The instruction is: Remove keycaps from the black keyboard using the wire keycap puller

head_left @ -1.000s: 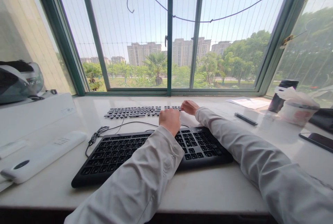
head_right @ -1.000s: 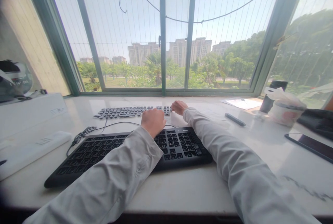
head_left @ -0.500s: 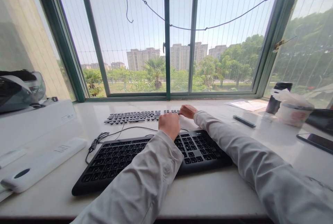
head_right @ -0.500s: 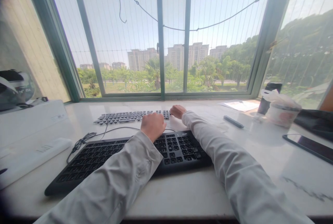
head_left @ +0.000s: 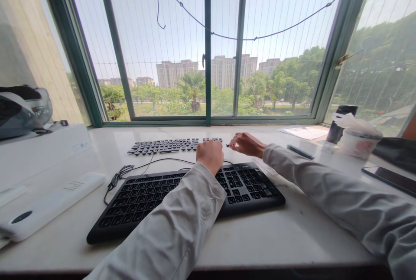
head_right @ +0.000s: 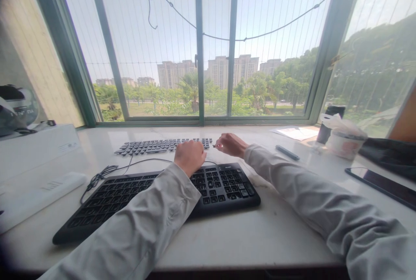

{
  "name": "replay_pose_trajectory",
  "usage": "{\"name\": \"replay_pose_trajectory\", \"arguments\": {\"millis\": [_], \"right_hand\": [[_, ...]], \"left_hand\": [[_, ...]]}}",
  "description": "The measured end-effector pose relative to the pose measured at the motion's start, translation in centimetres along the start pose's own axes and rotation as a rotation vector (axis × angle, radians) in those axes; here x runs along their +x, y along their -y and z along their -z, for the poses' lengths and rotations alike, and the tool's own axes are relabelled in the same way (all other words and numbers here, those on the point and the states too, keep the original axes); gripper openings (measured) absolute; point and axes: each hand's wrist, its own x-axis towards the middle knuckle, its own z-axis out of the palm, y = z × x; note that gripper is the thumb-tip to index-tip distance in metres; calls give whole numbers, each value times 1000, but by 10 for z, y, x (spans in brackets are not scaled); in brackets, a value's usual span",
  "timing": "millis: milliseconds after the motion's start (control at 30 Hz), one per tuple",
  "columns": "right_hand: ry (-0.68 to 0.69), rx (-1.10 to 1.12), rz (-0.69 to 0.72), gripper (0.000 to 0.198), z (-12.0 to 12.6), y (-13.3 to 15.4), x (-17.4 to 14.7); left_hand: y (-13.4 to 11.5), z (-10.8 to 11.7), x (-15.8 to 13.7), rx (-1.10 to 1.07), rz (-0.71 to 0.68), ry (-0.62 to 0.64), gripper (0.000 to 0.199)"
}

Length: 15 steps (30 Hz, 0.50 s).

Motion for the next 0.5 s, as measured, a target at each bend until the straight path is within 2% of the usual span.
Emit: {"name": "replay_pose_trajectory", "arguments": {"millis": [67,133,267,367,500], "right_hand": [[-106,163,-61,24,8,6,-21],[-178,355,-187,27,16,9,-41],[-122,765,-400,37,23,10,-72],[-78,1032,-425,37,22,14,-85],[-5,1343,-386,30,21,23,-90]], "left_hand": [[-2,-1,-1,-34,-37,-24,24],[-6,-3,-2,-109,-110,-69,24],[-17,-4,-7,-264,-254,-180,34],[-24,-3,-11,-306,-321,-240,34],[-28,-3,-14,-324,-364,-286,19]]}}
